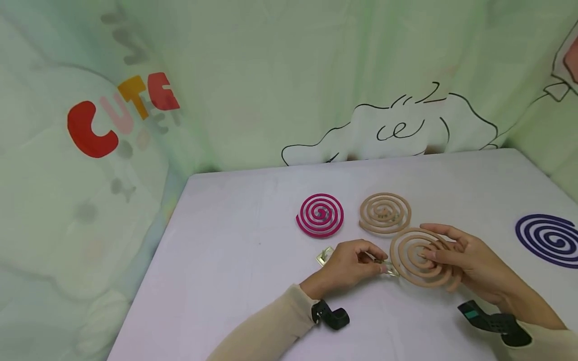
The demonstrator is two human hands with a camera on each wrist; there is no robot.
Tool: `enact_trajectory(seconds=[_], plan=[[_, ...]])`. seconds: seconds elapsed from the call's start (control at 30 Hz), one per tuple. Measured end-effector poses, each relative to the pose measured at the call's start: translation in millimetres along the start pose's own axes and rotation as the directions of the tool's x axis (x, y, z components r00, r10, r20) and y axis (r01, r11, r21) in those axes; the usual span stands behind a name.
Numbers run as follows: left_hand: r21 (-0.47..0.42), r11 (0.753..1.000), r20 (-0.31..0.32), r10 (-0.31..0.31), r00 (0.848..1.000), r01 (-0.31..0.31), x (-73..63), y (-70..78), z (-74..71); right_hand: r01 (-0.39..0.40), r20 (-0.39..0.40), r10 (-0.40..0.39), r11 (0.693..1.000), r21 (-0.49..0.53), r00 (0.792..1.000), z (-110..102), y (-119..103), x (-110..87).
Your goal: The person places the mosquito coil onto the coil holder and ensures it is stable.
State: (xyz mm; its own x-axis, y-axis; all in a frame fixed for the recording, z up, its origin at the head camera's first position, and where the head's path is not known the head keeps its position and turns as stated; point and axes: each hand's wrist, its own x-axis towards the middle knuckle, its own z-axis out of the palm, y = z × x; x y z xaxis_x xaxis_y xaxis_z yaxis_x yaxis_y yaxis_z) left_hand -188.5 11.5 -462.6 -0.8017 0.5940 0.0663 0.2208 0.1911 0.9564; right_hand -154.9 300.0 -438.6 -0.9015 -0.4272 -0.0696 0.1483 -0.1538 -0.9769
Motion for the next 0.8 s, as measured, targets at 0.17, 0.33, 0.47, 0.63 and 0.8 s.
enact_trajectory(seconds=[0.17,0.33,0.47,0.63,0.8], plan=[[0.009,1.0,-0.02,0.011,1.0,-0.011,-0.4,0.8,0.4,0.02,0.003,-0.02,0.999,0.046,1.0,5.7,2.3,3.6],[0.032,0.999,-0.014,0.021,1.0,-0.02,-0.7,1.4,0.2,0.017,0.003,-0.017,0.999,0.035,1.0,11.5,2.1,5.6],[0.036,0.998,-0.002,0.045,0.999,-0.045,-0.6,0.3,0.7,-0.005,-0.006,0.005,1.0,-0.005,1.0,17.9,3.7,7.7],[0.035,0.997,0.0,0.069,0.998,-0.069,-1.5,-2.1,1.8,-0.013,-0.021,0.013,1.0,-0.009,1.0,24.7,8.2,10.4],[0.005,0.995,0.004,0.098,0.995,-0.098,-0.8,-3.1,2.4,-0.018,-0.033,0.017,0.999,-0.028,0.999,31.3,10.0,13.2]])
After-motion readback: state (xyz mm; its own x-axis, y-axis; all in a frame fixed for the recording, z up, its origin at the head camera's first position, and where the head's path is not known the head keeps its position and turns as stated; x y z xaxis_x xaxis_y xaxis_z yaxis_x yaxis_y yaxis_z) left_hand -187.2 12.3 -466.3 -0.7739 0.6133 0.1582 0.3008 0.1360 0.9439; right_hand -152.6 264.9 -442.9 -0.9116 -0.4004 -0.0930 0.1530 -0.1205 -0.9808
